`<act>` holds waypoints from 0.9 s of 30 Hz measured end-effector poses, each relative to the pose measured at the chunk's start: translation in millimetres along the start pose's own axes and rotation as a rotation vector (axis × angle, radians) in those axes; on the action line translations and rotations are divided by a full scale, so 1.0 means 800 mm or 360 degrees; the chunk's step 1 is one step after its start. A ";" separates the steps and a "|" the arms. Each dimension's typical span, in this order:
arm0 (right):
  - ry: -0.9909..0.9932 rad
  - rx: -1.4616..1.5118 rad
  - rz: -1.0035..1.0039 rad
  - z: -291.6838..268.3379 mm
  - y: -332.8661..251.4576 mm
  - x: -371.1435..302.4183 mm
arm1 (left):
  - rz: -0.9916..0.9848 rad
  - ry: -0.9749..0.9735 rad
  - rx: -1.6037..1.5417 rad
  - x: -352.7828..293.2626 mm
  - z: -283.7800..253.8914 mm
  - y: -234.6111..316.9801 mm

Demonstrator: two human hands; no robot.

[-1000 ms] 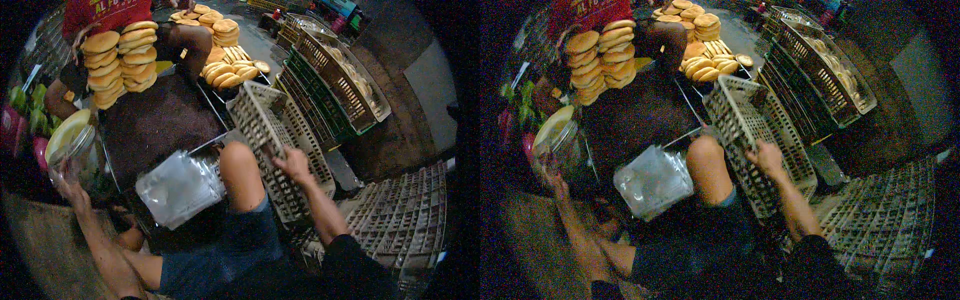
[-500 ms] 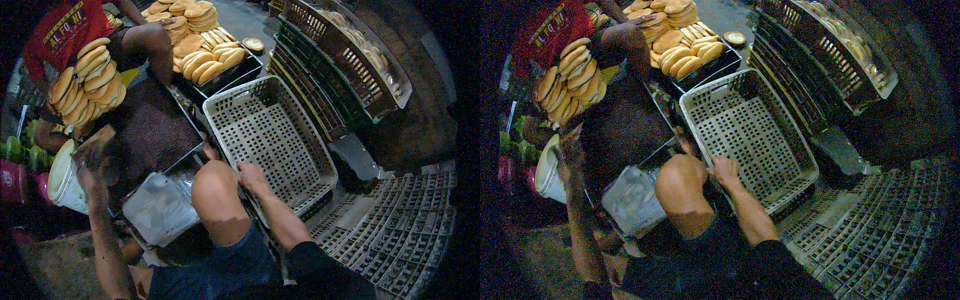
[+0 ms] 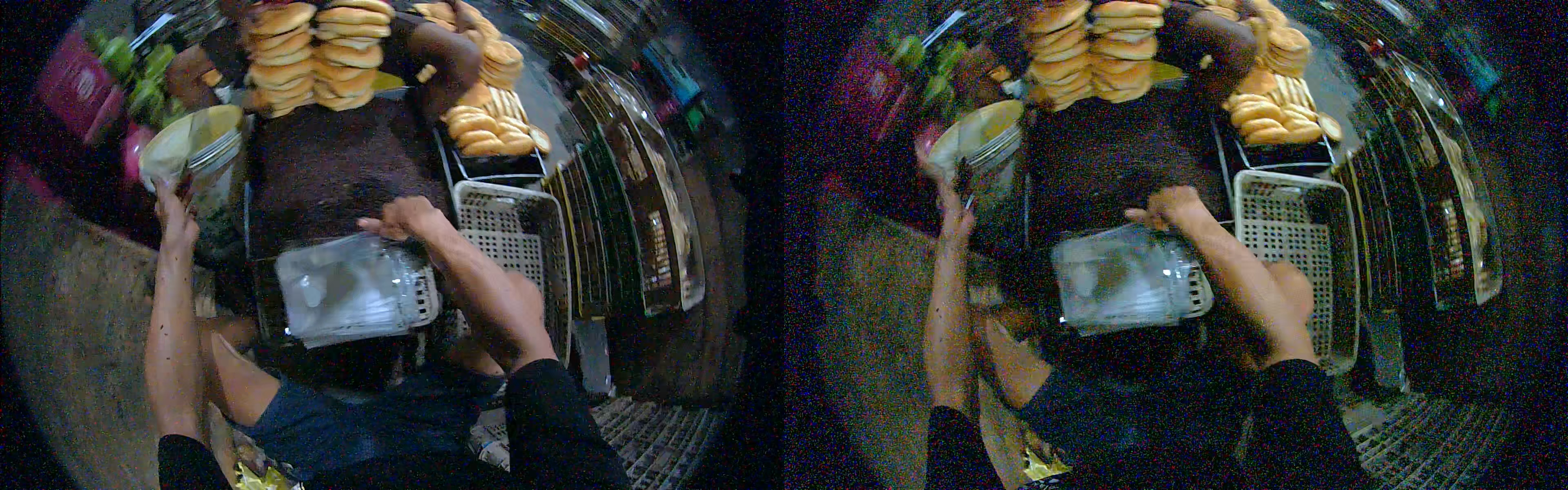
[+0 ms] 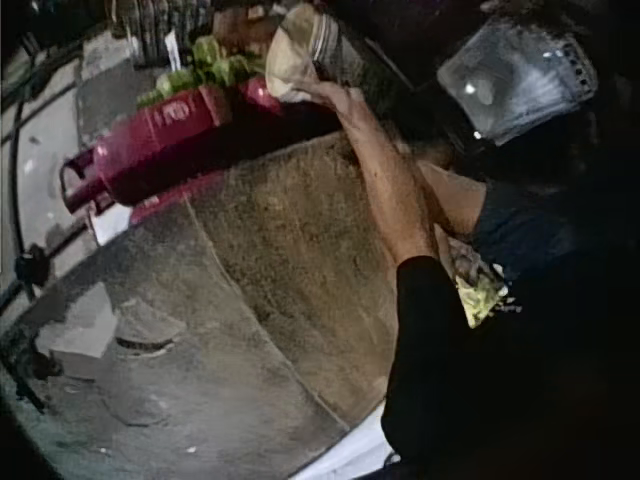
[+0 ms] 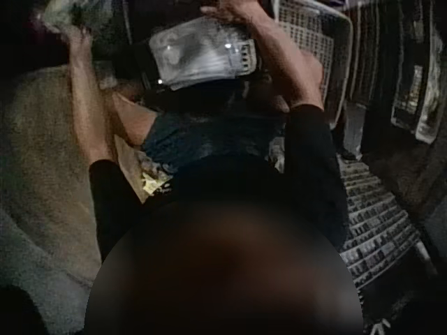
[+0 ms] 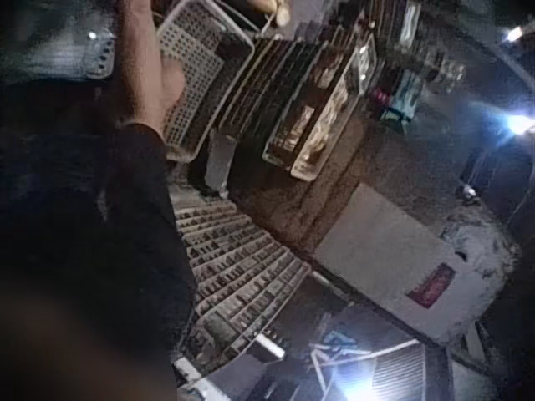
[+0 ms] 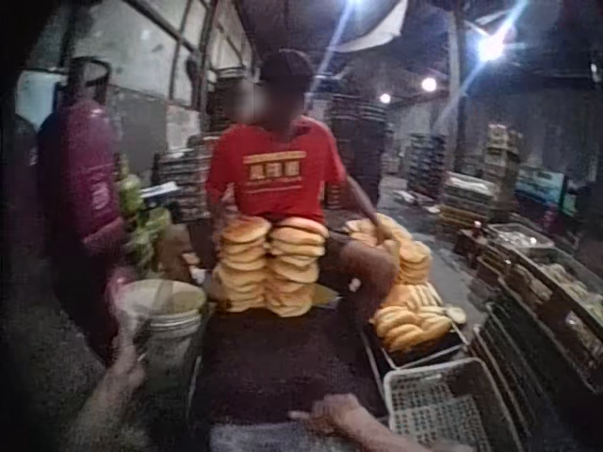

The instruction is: The person sits on the floor and repeatedly picks up sliced buns, places them into clear plastic bags, and arranges the filled bags in a white plastic basket. A coworker across the table spreads a yellow paste on buns and stacks them.

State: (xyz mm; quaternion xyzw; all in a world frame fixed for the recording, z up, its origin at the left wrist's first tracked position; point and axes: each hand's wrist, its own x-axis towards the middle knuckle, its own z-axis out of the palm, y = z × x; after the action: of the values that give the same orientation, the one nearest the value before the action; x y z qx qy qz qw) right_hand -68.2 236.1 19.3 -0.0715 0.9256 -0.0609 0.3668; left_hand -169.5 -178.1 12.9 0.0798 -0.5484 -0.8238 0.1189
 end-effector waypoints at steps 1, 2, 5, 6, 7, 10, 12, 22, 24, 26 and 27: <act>0.0029 -0.0055 0.0138 0.008 -0.007 0.017 | -0.0082 0.0190 0.0047 0.003 -0.017 0.004; -0.0074 0.0045 0.0207 0.012 -0.010 0.030 | -0.0126 0.0308 0.0138 0.003 -0.030 0.010; 0.0137 0.0200 0.0227 0.011 -0.012 0.061 | -0.0102 0.0510 0.0278 -0.004 -0.049 0.016; 0.0434 0.0215 0.0036 0.007 -0.015 0.068 | -0.0081 0.0503 0.0270 -0.009 -0.049 0.013; 0.0822 0.0249 -0.0156 0.003 -0.020 0.073 | -0.0058 0.0496 0.0263 -0.014 -0.048 0.014; 0.0646 0.0132 -0.0265 -0.002 -0.052 0.082 | 0.0047 0.0442 0.0100 -0.031 -0.033 0.005; 0.0346 0.0032 -0.0232 0.004 -0.090 0.090 | -0.0097 0.0485 -0.0031 -0.032 -0.021 0.008; 0.0724 -0.0091 -0.0058 -0.002 -0.159 0.134 | -0.0194 0.0409 -0.0438 -0.033 0.009 0.065; 0.0719 -0.0249 -0.0327 -0.003 -0.159 0.147 | -0.0087 0.0319 -0.0419 -0.044 0.013 0.072; 0.0837 -0.0432 -0.0759 0.004 -0.170 0.168 | 0.0050 0.0338 -0.0402 -0.051 0.017 0.077; 0.0945 -0.0621 -0.1138 0.010 -0.177 0.181 | -0.0077 0.0352 -0.0431 -0.054 0.017 0.079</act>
State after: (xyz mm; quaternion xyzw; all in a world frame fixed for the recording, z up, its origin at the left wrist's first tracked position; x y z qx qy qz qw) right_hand -154.4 70.6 -59.9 -0.4310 0.9017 -0.0263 0.0235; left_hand -124.9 -177.1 76.7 0.1664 -0.4140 -0.8790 0.1683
